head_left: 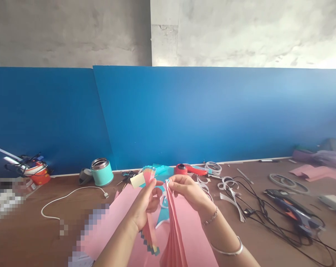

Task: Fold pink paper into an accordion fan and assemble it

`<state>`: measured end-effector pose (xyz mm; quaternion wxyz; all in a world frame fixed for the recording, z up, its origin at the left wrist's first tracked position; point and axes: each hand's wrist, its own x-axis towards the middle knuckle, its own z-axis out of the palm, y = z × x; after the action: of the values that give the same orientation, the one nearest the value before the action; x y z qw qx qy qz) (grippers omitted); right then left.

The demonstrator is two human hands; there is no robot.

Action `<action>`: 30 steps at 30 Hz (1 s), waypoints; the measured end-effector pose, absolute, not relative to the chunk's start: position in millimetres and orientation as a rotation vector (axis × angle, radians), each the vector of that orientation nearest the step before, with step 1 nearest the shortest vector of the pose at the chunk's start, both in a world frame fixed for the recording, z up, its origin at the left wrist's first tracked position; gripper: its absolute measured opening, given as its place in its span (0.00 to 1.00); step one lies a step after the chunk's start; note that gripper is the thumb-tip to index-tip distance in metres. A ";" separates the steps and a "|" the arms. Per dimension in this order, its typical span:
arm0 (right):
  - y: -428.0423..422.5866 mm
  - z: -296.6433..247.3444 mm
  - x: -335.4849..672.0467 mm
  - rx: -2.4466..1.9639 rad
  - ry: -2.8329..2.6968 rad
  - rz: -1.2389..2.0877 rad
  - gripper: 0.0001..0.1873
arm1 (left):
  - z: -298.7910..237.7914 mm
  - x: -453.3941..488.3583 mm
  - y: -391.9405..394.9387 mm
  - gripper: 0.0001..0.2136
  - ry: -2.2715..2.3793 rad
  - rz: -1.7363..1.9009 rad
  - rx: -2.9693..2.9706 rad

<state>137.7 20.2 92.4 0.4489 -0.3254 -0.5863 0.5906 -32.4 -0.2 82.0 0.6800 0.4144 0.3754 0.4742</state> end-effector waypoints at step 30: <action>8.7 97.7 122.7 -0.676 -1.337 1.675 0.15 | 75.6 -24.4 -6.7 0.20 0.780 0.665 1.146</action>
<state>122.7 8.7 97.7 0.4322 -0.2713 -0.5366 0.6721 -24.4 -6.7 75.6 0.7189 0.5182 0.3526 0.3006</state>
